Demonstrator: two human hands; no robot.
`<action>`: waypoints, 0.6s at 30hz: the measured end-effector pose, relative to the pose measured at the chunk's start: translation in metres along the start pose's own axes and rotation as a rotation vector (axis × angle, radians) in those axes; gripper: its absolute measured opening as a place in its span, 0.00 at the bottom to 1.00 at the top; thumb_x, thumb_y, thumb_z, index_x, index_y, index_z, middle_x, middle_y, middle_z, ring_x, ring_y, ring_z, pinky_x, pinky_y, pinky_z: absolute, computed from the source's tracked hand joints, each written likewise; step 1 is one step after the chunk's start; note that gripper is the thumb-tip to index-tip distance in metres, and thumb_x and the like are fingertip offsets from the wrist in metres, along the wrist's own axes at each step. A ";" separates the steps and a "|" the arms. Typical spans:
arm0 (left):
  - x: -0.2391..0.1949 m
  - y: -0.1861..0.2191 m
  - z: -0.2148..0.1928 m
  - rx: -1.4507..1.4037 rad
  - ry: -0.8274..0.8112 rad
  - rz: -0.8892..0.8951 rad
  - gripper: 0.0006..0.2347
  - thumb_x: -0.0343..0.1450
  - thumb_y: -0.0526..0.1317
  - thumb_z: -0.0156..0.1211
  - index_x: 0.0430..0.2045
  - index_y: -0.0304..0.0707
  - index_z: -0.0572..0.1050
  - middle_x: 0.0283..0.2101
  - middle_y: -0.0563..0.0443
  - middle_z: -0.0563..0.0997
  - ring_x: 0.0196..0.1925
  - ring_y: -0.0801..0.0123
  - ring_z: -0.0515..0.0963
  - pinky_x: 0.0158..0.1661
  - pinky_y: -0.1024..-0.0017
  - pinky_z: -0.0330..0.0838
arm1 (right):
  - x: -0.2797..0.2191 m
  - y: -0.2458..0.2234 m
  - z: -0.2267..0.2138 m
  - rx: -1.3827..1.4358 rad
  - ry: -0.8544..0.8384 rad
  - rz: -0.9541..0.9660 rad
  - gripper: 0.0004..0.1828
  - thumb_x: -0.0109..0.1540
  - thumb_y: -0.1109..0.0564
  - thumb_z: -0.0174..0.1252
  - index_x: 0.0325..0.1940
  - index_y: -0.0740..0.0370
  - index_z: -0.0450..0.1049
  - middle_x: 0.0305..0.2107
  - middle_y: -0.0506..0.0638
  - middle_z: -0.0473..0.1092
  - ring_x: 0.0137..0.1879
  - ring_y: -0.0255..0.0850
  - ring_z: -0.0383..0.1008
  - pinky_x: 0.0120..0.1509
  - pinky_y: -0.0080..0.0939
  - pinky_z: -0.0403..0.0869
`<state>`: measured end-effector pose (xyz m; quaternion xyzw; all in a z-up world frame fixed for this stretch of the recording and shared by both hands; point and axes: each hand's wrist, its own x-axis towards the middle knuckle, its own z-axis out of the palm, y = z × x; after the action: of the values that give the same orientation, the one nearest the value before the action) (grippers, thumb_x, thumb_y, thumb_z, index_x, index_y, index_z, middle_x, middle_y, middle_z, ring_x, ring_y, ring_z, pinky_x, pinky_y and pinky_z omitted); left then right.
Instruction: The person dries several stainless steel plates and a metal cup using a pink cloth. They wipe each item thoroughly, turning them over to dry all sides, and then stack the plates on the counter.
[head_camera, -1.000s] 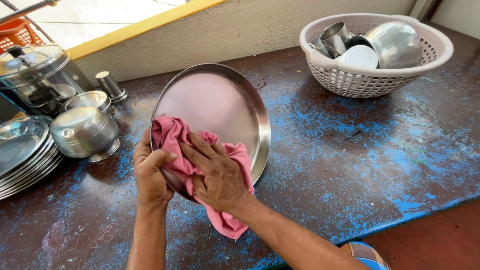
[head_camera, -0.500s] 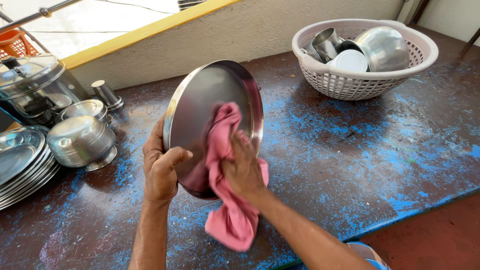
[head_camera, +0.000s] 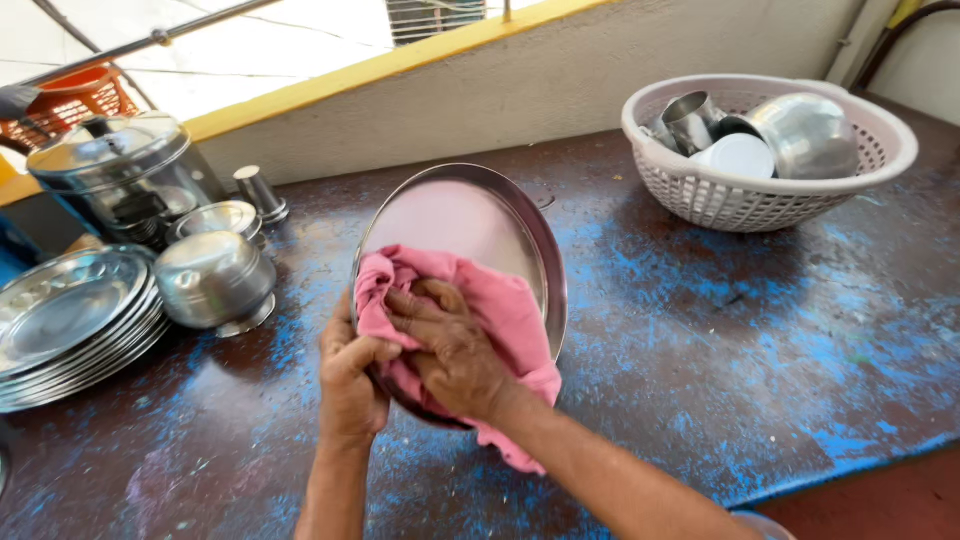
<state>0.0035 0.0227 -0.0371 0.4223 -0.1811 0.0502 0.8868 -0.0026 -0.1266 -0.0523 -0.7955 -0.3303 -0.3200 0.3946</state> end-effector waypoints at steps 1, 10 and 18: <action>0.001 0.001 -0.003 -0.040 0.002 -0.007 0.31 0.55 0.26 0.51 0.57 0.26 0.70 0.51 0.44 0.80 0.51 0.62 0.80 0.55 0.70 0.74 | 0.001 -0.002 0.003 -0.001 -0.010 -0.058 0.24 0.62 0.59 0.55 0.63 0.56 0.75 0.65 0.53 0.69 0.73 0.56 0.62 0.80 0.52 0.60; 0.008 0.023 -0.012 0.142 0.287 0.022 0.09 0.74 0.39 0.66 0.42 0.32 0.78 0.43 0.51 0.80 0.45 0.73 0.79 0.48 0.74 0.74 | 0.008 0.011 0.014 -0.104 -0.179 -0.338 0.24 0.55 0.56 0.64 0.57 0.51 0.77 0.64 0.47 0.68 0.75 0.54 0.61 0.82 0.53 0.59; -0.005 0.028 0.002 0.638 0.281 0.415 0.14 0.71 0.40 0.76 0.44 0.29 0.80 0.40 0.55 0.82 0.36 0.80 0.76 0.39 0.81 0.70 | 0.044 0.042 0.006 -0.230 0.080 -0.161 0.37 0.59 0.55 0.62 0.73 0.57 0.65 0.71 0.54 0.62 0.79 0.49 0.60 0.84 0.48 0.60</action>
<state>-0.0089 0.0390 -0.0172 0.6199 -0.1147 0.3392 0.6982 0.0569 -0.1294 -0.0392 -0.7928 -0.3384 -0.4178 0.2869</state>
